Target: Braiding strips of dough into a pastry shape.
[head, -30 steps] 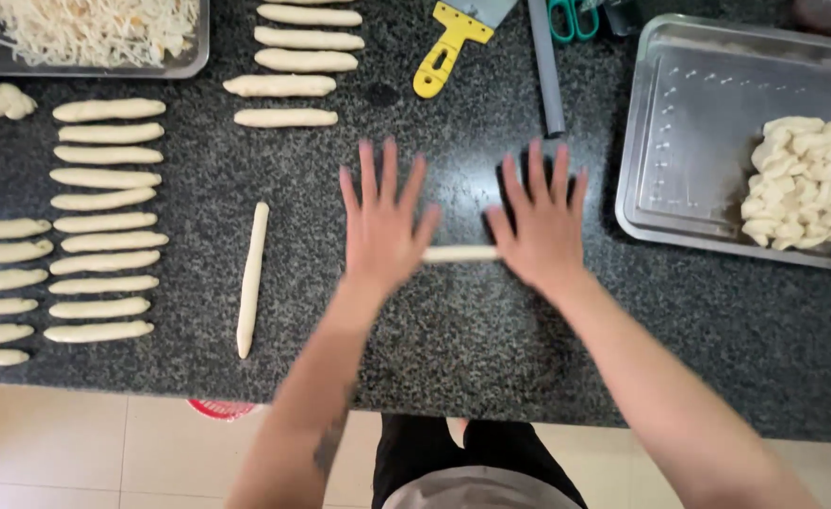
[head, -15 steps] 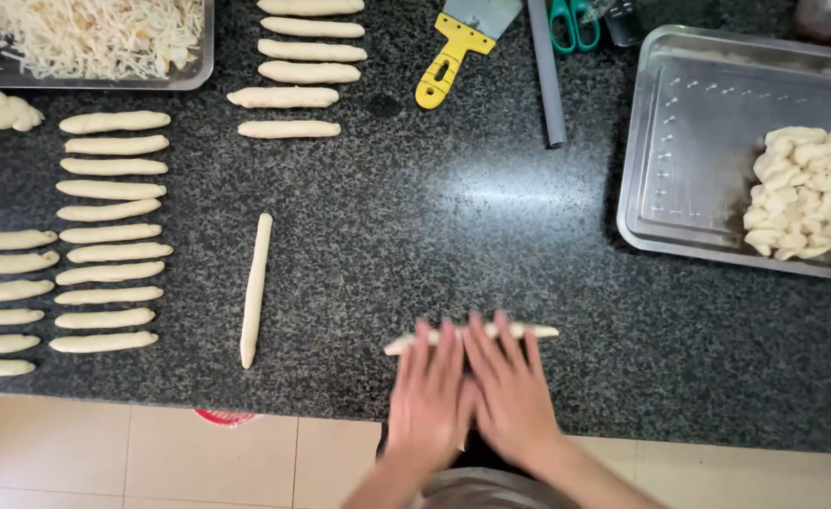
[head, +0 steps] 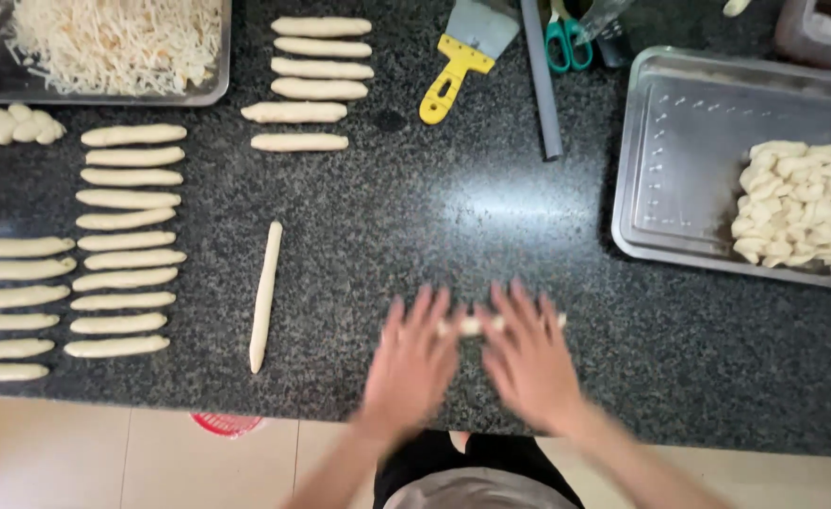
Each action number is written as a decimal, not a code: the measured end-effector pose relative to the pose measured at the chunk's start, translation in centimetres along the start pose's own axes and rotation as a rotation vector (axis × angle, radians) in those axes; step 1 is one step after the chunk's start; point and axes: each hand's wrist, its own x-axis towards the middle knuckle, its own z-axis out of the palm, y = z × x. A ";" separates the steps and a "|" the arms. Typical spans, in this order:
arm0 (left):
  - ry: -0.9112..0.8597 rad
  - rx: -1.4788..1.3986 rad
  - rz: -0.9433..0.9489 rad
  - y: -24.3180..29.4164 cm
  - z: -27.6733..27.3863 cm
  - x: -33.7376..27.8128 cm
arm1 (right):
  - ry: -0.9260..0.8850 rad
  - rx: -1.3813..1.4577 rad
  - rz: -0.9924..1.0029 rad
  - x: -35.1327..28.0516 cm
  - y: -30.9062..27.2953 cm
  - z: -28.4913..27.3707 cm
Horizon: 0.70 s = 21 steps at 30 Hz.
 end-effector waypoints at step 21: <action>0.337 -0.411 -0.139 -0.3 -3.8 -0.4 | 0.080 0.303 0.017 -1.3 2.6 -6.0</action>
